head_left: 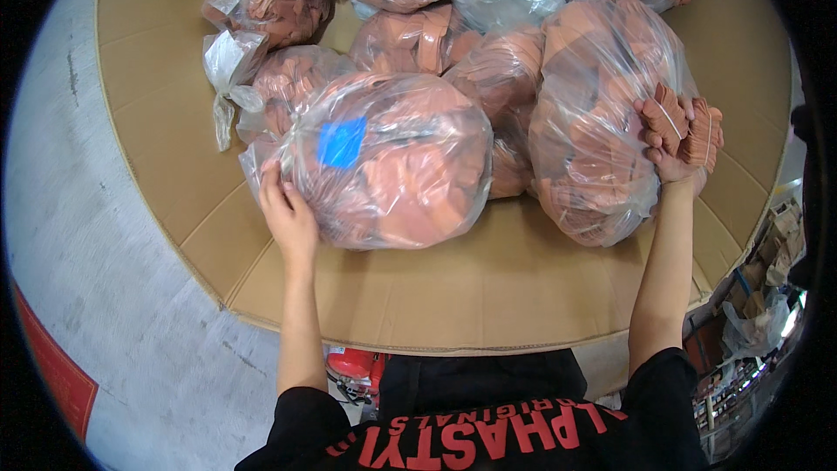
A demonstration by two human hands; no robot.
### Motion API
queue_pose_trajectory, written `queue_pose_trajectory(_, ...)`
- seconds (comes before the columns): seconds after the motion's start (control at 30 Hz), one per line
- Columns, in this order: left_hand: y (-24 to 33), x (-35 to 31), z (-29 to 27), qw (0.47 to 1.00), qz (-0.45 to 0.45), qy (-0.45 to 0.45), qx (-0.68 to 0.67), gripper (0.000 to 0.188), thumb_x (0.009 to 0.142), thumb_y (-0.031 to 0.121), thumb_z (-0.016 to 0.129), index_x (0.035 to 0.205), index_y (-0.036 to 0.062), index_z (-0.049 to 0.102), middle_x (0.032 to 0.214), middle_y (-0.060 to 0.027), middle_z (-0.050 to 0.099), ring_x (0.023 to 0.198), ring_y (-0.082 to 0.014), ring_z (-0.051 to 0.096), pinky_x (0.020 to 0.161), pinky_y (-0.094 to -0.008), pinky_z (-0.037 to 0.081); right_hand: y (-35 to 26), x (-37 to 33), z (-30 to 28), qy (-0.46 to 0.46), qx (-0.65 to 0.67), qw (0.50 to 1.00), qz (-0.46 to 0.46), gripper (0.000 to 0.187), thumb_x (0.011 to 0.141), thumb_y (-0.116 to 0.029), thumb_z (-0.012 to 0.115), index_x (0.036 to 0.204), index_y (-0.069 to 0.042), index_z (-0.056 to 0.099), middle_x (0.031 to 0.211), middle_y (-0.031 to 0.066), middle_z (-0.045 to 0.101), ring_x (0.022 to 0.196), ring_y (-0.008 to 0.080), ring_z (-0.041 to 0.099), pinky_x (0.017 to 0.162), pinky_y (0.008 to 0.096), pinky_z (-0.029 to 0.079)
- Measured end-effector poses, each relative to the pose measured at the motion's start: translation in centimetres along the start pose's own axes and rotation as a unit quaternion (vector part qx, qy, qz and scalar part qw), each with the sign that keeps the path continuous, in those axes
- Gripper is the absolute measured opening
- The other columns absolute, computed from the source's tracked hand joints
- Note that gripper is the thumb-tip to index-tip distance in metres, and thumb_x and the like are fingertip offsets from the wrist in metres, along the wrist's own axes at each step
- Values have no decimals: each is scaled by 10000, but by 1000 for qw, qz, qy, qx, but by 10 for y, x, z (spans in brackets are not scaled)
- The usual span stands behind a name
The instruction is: The person opens plastic bags containing folded pink fabric pieces inside a cardboard box, checks labels, and moves the bags around. The person then picks up two bags and walks across the room to a table where another person is working.
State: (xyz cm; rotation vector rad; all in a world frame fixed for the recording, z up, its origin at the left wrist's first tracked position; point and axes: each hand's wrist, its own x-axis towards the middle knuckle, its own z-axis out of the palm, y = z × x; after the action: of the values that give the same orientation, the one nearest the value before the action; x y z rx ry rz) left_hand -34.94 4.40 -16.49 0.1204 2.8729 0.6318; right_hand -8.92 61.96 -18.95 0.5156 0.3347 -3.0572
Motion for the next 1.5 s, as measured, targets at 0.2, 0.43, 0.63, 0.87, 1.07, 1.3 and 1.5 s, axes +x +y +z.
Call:
queue_pose_trajectory(0.2, 11, 53, -11, 985, 93, -60, 136, 364, 1058, 123, 570, 1395, 23, 666, 1311, -242, 675, 1287, -429, 594, 1076, -514, 479, 10, -2, 21, 6, -22, 999, -36, 560, 904, -537, 678, 1226, -122, 486, 1625, 490, 193, 1092, 469, 574, 773, 519, 547)
queue_pose_trajectory(0.43, 9, 144, 16, 945, 141, -189, 228, 362, 1047, 246, 618, 1316, 27, 722, 1087, -221, 770, 1081, -421, 707, 954, -506, 539, 10, 2, 24, -17, -3, 999, -30, 557, 903, -530, 690, 1217, -118, 486, 1629, 494, 182, 1101, 482, 593, 774, 495, 550)
queue_pose_trajectory(0.63, -21, 158, 38, 939, 2, -320, 130, 389, 1038, 307, 672, 1251, -16, 706, 1132, -241, 770, 1138, -399, 721, 985, -455, 540, 10, 2, 21, -9, -13, 999, -37, 559, 899, -540, 691, 1215, -126, 486, 1609, 502, 224, 1070, 470, 596, 760, 480, 546)
queue_pose_trajectory(0.87, -9, 95, 23, 957, 37, -287, 29, 368, 1013, 286, 706, 1221, -16, 677, 1089, -233, 760, 1013, -373, 731, 899, -466, 535, 9, 1, 19, 3, -8, 1000, -30, 569, 886, -552, 691, 1218, -135, 493, 1622, 494, 210, 1044, 468, 577, 754, 498, 535)
queue_pose_trajectory(1.07, 9, 30, -9, 944, -89, -317, -34, 276, 1026, 293, 706, 1113, 32, 729, 868, -77, 740, 818, -190, 692, 744, -380, 520, 9, 3, 14, -53, 37, 998, -17, 564, 884, -530, 716, 1216, -129, 497, 1631, 495, 184, 1187, 551, 580, 839, 565, 578)
queue_pose_trajectory(1.3, 71, -74, -125, 888, -285, -299, -204, 82, 1008, 99, 727, 1011, 16, 724, 848, 75, 627, 716, -31, 506, 682, -232, 427, 8, 2, 10, -38, 81, 996, -11, 577, 892, -510, 750, 1229, -108, 509, 1642, 495, 148, 1242, 606, 593, 892, 626, 602)
queue_pose_trajectory(1.5, 96, -68, -146, 925, -187, -270, -190, 243, 1021, 61, 717, 1250, -17, 691, 1021, 13, 652, 864, -67, 563, 796, -259, 495, 4, 8, 1, -76, 63, 995, 7, 596, 868, -506, 779, 1244, -117, 529, 1656, 467, 151, 1252, 568, 590, 888, 600, 614)
